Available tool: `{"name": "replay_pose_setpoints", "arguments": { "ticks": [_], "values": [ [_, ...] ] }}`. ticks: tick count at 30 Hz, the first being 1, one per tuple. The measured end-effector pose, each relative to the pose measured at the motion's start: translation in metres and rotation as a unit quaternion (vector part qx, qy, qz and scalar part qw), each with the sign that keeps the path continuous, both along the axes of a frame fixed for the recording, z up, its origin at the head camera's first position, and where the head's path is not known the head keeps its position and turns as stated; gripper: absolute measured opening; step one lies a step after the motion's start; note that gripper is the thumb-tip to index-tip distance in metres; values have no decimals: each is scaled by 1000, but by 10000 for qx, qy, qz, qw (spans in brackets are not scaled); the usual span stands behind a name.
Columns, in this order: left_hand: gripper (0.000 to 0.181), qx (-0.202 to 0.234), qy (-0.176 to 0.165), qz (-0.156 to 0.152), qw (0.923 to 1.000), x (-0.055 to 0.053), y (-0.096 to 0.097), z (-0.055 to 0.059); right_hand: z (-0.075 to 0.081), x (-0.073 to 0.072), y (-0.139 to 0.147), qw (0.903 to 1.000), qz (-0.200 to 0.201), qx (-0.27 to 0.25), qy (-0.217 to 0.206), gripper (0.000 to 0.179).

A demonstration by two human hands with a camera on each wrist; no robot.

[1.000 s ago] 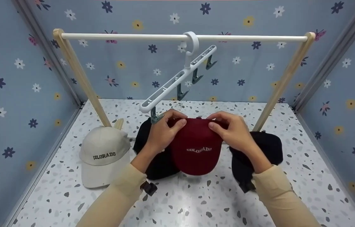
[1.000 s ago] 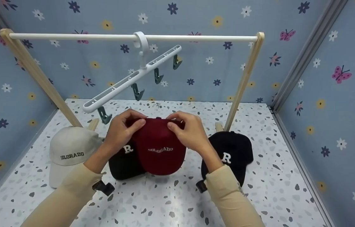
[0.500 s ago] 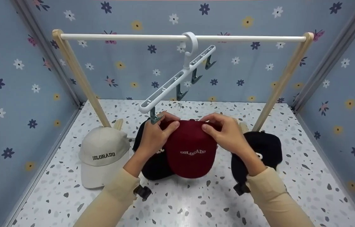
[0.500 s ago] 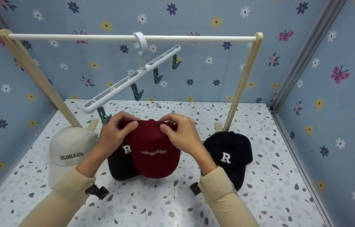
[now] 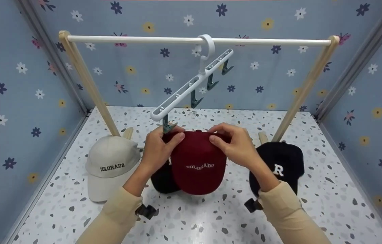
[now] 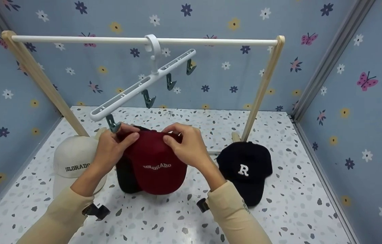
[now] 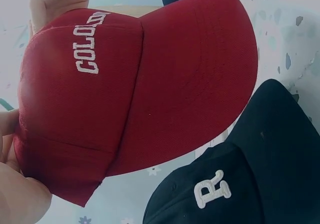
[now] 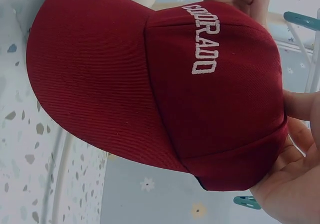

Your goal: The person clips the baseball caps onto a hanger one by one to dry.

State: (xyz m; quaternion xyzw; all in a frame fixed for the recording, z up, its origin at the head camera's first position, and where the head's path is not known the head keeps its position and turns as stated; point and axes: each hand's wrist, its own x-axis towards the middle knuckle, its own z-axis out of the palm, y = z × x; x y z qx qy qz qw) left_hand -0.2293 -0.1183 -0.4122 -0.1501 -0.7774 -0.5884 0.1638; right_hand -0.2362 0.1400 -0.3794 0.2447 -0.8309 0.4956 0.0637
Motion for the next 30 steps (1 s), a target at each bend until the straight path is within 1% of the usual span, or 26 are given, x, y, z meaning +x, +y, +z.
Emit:
{"name": "replay_pose_setpoints", "arguments": {
  "ticks": [3, 10, 15, 19, 27, 30],
  "values": [
    [16, -1, 15, 20, 10000, 2, -3, 1, 0, 1, -3, 10000, 21, -27, -29, 12],
    [18, -244, 166, 218, 9993, 6, -9, 4, 1, 4, -8, 9999, 58, -111, -43, 11],
    [14, -98, 296, 244, 9992, 10, -13, 4, 1, 6, -13, 9998, 121, -159, -83, 11],
    [10, 44, 337, 244, 9991, 13, -16, 3, 2, 7, -16, 9996, 167, -174, -131, 11],
    [13, 321, 308, 126, 9989, 18, -23, 5, 2, 10, -23, 9991, 325, -258, -98, 11],
    [14, 309, 251, 160, 9991, 20, -25, 7, 2, 10, -25, 9991, 335, -261, -90, 11]
  ]
}}
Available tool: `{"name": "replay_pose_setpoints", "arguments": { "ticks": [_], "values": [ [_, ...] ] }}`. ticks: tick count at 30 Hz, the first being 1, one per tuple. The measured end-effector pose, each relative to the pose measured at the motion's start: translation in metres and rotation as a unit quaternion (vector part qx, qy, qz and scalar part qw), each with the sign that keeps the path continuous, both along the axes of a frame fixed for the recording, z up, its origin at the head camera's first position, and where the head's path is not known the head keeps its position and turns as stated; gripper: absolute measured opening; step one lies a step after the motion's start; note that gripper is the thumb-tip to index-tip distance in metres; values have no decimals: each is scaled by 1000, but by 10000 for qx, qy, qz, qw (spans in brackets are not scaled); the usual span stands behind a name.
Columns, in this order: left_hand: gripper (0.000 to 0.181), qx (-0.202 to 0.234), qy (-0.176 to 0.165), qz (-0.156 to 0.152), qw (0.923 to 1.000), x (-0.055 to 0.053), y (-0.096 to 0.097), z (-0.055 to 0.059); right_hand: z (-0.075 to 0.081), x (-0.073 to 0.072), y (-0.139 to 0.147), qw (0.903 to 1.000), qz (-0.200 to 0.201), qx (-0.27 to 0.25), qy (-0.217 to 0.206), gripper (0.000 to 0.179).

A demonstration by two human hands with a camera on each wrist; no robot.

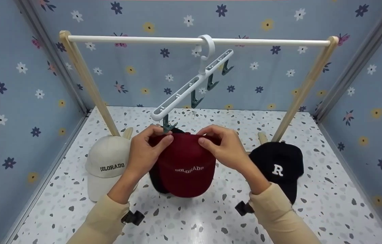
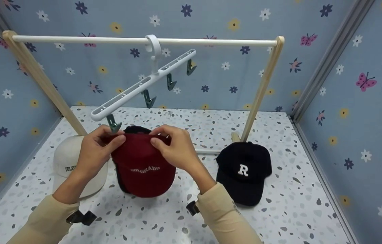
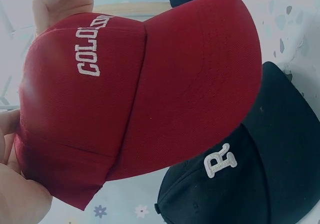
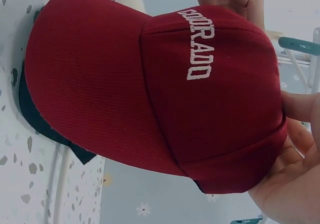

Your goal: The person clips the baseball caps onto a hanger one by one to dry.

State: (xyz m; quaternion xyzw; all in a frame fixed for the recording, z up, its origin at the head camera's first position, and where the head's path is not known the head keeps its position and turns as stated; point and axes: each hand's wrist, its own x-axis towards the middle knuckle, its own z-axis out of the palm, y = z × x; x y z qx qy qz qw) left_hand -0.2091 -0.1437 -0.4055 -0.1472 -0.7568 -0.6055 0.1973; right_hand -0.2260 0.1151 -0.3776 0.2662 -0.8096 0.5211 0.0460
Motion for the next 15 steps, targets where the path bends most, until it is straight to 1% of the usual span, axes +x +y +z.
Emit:
{"name": "replay_pose_setpoints", "arguments": {
  "ticks": [5, 10, 15],
  "values": [
    [15, -191, -44, 152, 9997, 3, -5, 1, -1, 0, -3, 10000, -14, 19, -23, 11],
    [15, -355, 12, 292, 9989, 5, -9, 3, -1, -1, -7, 10000, 19, 23, -81, 11],
    [11, -414, 134, 276, 9987, 7, -13, 6, 0, -1, -11, 9998, 79, 19, -204, 12]
  ]
}}
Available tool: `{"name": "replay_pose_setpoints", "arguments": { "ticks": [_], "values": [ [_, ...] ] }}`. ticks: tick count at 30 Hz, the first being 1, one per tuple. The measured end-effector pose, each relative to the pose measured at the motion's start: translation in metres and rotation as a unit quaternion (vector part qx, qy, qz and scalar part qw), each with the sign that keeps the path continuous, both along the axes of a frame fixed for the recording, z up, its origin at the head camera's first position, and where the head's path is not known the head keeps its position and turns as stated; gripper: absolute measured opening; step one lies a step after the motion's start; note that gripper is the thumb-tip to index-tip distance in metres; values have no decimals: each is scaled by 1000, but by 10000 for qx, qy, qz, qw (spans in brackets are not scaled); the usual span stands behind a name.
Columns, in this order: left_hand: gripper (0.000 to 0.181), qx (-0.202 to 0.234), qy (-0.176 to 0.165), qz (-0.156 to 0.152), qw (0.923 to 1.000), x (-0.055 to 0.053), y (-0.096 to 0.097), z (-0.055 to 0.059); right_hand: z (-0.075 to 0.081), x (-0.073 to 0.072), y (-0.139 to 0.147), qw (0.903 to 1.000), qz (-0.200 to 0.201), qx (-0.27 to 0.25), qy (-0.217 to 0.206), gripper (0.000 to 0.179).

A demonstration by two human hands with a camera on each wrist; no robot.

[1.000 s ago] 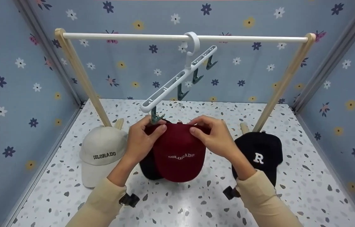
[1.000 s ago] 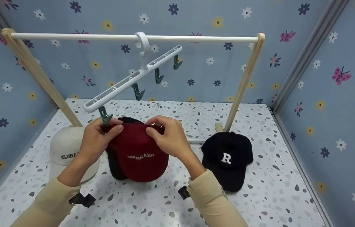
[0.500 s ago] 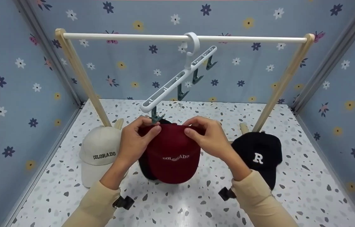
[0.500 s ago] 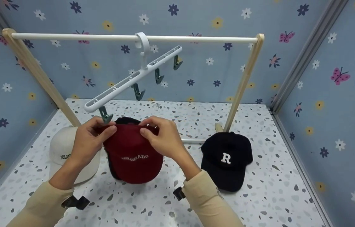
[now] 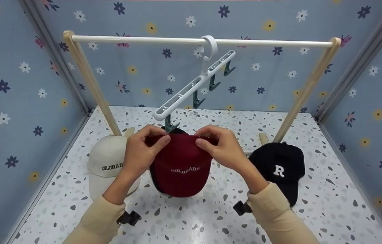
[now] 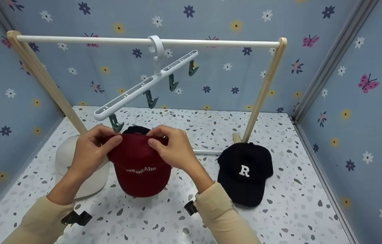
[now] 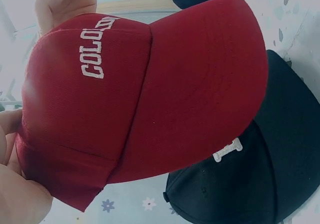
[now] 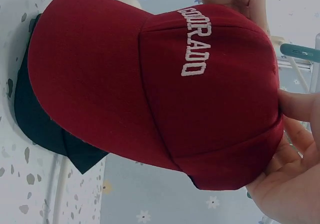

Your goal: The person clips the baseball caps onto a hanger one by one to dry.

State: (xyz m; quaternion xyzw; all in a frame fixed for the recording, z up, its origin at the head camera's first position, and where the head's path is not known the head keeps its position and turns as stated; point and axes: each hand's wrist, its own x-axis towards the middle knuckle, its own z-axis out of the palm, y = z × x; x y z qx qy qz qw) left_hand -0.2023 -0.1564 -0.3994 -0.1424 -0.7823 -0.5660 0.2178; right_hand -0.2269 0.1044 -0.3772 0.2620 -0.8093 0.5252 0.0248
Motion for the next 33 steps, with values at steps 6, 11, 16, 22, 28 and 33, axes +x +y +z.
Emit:
{"name": "replay_pose_setpoints", "arguments": {
  "ticks": [6, 11, 16, 22, 28, 33],
  "values": [
    [10, -13, 99, -147, 9998, 0, -5, 3, 2, 1, -4, 9999, 42, -69, -120, 11],
    [10, -129, 91, -175, 9997, 0, -10, 3, 4, 2, -8, 9996, 56, -173, -209, 10],
    [9, -195, 175, -233, 9994, 0, -13, 5, 4, 2, -10, 9994, 56, -248, -217, 9],
    [8, -207, 216, -245, 9993, -1, -15, 5, 3, 3, -12, 9990, 48, -395, -191, 8],
    [8, -210, 314, -257, 9990, -2, -16, 6, 3, 2, -14, 9989, -18, -475, -51, 7],
    [9, -209, 318, -266, 9989, -3, -16, 5, 3, 2, -14, 9987, -20, -513, 41, 7]
  ]
}}
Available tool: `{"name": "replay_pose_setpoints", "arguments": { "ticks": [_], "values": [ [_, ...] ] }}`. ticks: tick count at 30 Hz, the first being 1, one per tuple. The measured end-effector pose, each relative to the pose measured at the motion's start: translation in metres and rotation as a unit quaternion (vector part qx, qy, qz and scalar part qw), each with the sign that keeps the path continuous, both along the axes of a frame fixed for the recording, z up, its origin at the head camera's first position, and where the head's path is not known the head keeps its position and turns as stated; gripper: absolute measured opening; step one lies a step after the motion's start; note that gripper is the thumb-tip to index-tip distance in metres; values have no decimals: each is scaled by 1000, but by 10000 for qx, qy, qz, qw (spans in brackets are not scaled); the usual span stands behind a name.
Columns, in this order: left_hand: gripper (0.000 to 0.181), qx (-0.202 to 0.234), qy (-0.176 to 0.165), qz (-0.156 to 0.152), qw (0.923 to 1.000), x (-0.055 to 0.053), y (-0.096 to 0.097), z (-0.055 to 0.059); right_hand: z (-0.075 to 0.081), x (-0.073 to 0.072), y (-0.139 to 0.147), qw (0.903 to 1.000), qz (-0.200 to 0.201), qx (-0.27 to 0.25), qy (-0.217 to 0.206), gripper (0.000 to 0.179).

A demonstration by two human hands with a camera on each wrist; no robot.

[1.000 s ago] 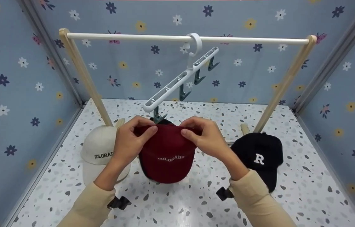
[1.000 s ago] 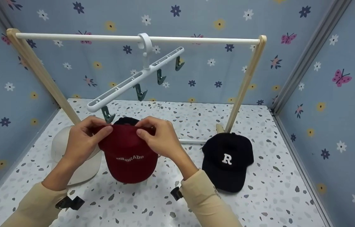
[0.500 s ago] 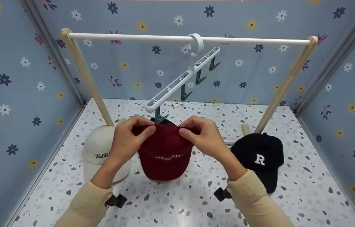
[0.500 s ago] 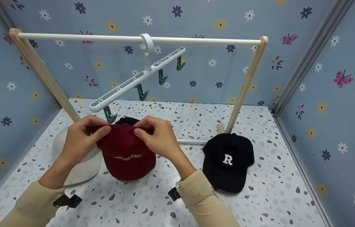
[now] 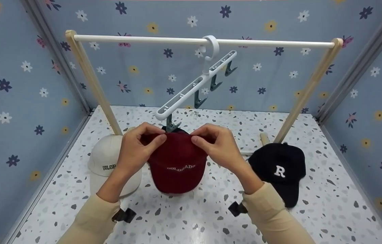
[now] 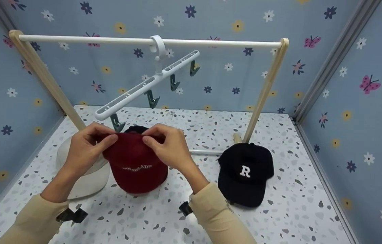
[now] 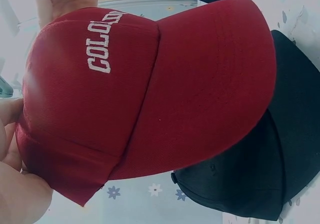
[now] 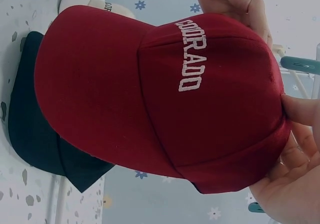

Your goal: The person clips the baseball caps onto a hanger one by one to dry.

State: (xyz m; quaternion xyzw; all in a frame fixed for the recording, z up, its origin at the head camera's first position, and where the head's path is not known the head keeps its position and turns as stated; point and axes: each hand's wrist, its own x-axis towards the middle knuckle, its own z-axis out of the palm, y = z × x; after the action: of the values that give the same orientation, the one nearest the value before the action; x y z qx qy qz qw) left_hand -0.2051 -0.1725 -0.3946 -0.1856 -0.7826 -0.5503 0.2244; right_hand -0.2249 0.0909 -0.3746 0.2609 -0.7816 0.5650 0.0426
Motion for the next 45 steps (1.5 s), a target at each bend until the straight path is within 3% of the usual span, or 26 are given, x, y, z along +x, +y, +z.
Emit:
{"name": "replay_pose_setpoints", "arguments": {
  "ticks": [16, 30, 37, 45],
  "values": [
    [13, -293, 59, 210, 9993, 2, 0, 1, 2, 0, -1, 9994, 124, -209, 233, 7],
    [31, -383, 208, 8, 9990, 0, 1, 0, 4, -1, 0, 9982, 319, -197, 464, 8],
    [43, -690, 571, 564, 9944, 7, 11, 6, 4, 0, 1, 9977, 346, -163, 568, 7],
    [60, -1062, 851, 1290, 9823, 16, 36, 31, 5, 1, 4, 9974, 212, -103, 684, 8]
  ]
}}
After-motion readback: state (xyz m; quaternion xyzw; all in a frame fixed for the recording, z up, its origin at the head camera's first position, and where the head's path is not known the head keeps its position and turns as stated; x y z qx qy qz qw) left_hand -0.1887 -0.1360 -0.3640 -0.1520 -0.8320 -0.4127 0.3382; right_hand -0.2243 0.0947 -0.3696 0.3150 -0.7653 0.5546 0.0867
